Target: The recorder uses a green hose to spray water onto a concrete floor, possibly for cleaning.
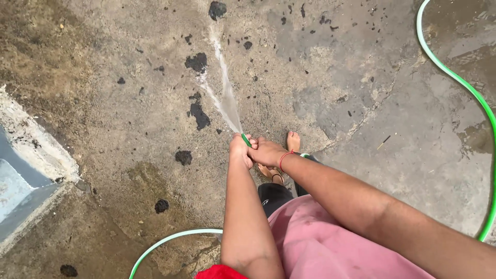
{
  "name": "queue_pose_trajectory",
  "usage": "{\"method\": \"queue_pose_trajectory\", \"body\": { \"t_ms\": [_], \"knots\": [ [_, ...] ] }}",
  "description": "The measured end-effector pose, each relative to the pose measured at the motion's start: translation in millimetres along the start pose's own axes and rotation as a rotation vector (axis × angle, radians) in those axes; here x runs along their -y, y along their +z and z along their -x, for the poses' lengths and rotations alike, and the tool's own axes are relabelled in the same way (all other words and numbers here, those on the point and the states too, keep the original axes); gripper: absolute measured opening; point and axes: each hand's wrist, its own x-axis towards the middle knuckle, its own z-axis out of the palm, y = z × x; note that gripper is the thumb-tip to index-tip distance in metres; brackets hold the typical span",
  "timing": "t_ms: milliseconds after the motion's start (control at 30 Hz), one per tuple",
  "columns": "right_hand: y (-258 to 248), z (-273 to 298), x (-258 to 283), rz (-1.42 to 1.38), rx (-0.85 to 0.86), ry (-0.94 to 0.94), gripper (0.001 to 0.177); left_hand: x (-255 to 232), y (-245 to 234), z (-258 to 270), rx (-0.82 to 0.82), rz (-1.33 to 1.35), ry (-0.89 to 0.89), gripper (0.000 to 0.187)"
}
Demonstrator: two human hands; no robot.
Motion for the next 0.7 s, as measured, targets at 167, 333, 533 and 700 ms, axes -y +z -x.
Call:
{"method": "queue_pose_trajectory", "body": {
  "t_ms": [167,333,533,700],
  "knots": [
    [-43,23,40,-0.096,0.104,0.080,0.088,-24,15,-1,0.009,0.015,0.046,0.030],
    [-55,-13,39,-0.089,0.126,0.032,0.091,-45,28,-7,-0.022,0.088,0.102,0.023],
    [-113,-39,64,-0.099,0.178,0.001,0.094,-90,74,-16,-0.096,0.077,0.065,0.031],
    [-147,-66,61,-0.173,0.152,0.020,0.087,-117,117,-31,-0.056,-0.016,0.056,0.025]
  ]
}}
